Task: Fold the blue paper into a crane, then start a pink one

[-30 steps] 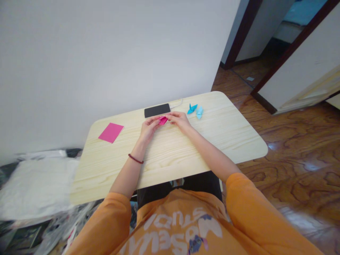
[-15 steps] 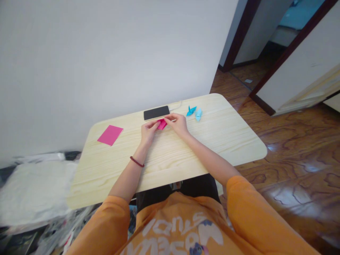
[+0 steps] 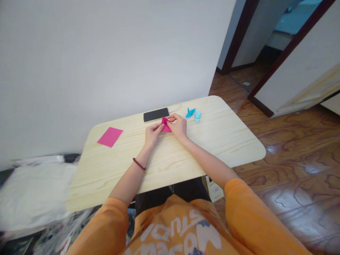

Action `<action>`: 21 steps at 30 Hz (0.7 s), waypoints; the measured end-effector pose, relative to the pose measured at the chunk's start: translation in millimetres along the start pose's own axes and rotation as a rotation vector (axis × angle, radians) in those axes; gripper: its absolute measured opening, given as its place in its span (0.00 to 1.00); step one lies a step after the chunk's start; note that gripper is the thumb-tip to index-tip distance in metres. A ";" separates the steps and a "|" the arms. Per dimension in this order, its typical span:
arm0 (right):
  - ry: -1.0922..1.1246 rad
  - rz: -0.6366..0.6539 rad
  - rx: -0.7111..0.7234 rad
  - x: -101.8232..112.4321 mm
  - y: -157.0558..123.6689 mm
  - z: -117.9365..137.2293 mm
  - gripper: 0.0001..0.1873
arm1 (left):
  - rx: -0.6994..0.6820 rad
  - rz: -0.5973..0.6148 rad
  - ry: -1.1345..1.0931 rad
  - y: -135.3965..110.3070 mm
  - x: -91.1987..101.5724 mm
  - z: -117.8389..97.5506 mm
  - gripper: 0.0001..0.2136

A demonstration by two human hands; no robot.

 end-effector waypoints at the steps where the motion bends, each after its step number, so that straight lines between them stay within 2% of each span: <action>1: -0.023 -0.011 0.025 1.0 -0.3 3.3 0.04 | 0.005 0.002 0.003 -0.1 -0.2 0.6 0.11; 7: -0.100 -0.014 0.137 0.1 -3.4 18.4 0.04 | -0.017 -0.002 0.029 1.2 1.1 3.0 0.11; 21: -0.069 0.046 0.110 -4.2 -5.0 15.4 0.01 | 0.038 0.001 -0.088 2.9 2.6 12.2 0.16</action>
Point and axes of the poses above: each hand's wrist, its own y-axis towards the middle knuckle, its own x-axis out of the back of the hand, z = x × y, the point moved 9 cm from there along y, towards the middle knuckle, and after that the axes turned 5 degrees about y, right-handed, at the moved point
